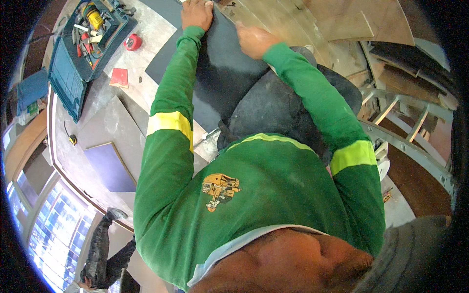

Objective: The person uses a utility knife to cut a dark gray rectangular sheet of material. They repeatedly score the surface along a straight line and then snap the sheet to separate it. The person handles the sheet and the knife with both hands while working on a cluttered floor.

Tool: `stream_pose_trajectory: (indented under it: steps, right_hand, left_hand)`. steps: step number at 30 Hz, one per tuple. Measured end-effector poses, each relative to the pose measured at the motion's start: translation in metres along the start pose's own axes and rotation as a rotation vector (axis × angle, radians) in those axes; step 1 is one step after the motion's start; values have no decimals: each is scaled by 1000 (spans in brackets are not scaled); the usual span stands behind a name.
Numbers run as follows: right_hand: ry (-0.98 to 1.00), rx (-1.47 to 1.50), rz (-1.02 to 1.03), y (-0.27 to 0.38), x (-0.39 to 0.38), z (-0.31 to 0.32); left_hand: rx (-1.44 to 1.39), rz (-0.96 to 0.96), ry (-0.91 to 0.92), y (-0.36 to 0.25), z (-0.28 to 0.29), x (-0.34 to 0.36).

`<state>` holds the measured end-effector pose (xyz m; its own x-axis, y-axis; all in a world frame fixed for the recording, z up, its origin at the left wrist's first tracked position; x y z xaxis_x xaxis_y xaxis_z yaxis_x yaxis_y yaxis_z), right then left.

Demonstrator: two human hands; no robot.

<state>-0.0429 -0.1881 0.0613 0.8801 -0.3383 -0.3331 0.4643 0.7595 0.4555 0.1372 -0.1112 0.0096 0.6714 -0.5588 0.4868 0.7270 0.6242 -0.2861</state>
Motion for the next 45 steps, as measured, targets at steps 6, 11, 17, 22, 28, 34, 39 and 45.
stream_pose_trajectory:
  steps: [6, 11, 17, 22, 28, 34, 39, 45]
  right_hand:
    - [-10, -105, 97, 8, 5, 11]
    - [121, -113, 93, 16, -11, 28]
    - [9, -57, 151, 15, -2, 12]
    - [89, -114, 132, 15, 12, 4]
    - [113, -148, 221, 42, -5, 38]
    - [4, -74, 150, 31, 11, 15]
    - [92, -123, 128, 20, 18, 4]
    - [129, -164, 174, 49, -1, 31]
  left_hand:
    - [-40, 33, -30, 1, 3, 1]
    - [-40, 47, -47, -3, 15, 2]
    - [5, 14, -45, -9, 11, 3]
    - [-7, 42, -15, 0, 8, -1]
    - [12, 28, -27, 1, 15, 4]
    - [-30, 35, -52, -13, 31, 6]
    - [-29, 33, -42, -9, 17, 4]
    - [-23, 10, -135, -14, 37, 6]
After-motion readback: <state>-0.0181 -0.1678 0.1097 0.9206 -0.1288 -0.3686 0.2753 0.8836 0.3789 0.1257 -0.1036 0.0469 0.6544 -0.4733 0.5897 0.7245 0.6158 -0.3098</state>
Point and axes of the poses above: each hand's wrist, its own x-axis towards the middle knuckle, its own z-axis out of the back of the hand, y = z × x, the point moved 10 cm from there along x, towards the middle knuckle, and after that the axes turned 11 degrees about -y, right-handed, at the moved point
